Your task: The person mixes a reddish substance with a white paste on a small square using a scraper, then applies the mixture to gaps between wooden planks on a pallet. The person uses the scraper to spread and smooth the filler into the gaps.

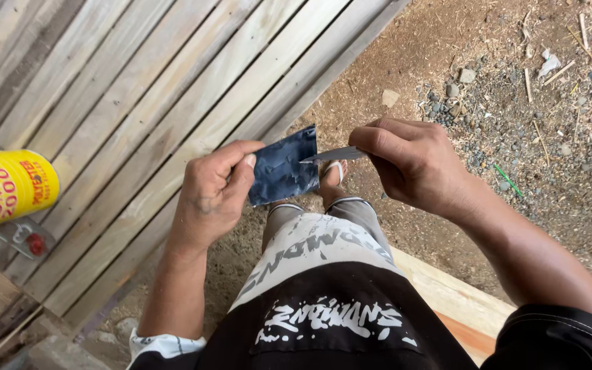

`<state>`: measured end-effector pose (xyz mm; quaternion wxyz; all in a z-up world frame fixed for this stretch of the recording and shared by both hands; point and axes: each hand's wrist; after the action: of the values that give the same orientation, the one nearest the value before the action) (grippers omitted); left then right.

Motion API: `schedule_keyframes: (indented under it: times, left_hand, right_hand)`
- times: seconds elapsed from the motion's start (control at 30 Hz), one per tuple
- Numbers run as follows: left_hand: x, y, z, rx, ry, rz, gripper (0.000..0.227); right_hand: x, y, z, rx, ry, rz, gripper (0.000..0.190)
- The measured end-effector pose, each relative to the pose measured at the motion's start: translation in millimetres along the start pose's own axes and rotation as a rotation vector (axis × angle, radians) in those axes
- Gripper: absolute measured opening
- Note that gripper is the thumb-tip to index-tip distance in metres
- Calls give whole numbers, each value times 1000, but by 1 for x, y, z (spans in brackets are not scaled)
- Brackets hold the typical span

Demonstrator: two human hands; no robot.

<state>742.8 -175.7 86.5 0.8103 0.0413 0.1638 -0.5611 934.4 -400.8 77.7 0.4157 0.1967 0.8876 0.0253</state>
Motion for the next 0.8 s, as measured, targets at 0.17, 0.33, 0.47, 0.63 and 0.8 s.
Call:
schedule_keyframes:
  times: [0.17,0.33,0.47,0.63,0.8]
  left_hand:
    - [33,9,8,9,-66,40,19]
    - [59,12,16,-19,-45,56,19]
    - [75,14,21,23,-55,59,19]
    - [89,17,25,21,-49,74,20]
    - [93,11,24,-14,-81,141,22]
  right_hand:
    - [-8,-33,20,65,41,23,19]
    - [-15,-68,26,166,150,67,20]
    - [-14,-91,34,206,179,126,23]
    - [1,-112,32,329,428,122,19]
    - [-13,-134,34,419,912,340,17]
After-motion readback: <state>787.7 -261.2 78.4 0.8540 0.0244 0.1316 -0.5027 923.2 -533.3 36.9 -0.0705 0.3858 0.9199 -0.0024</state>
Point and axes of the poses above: each hand's wrist, its own y-axis towards the middle knuckle, its own x-axis out of the palm, z = x × y, and after that the axes turned 3 degrees about x, right-handed
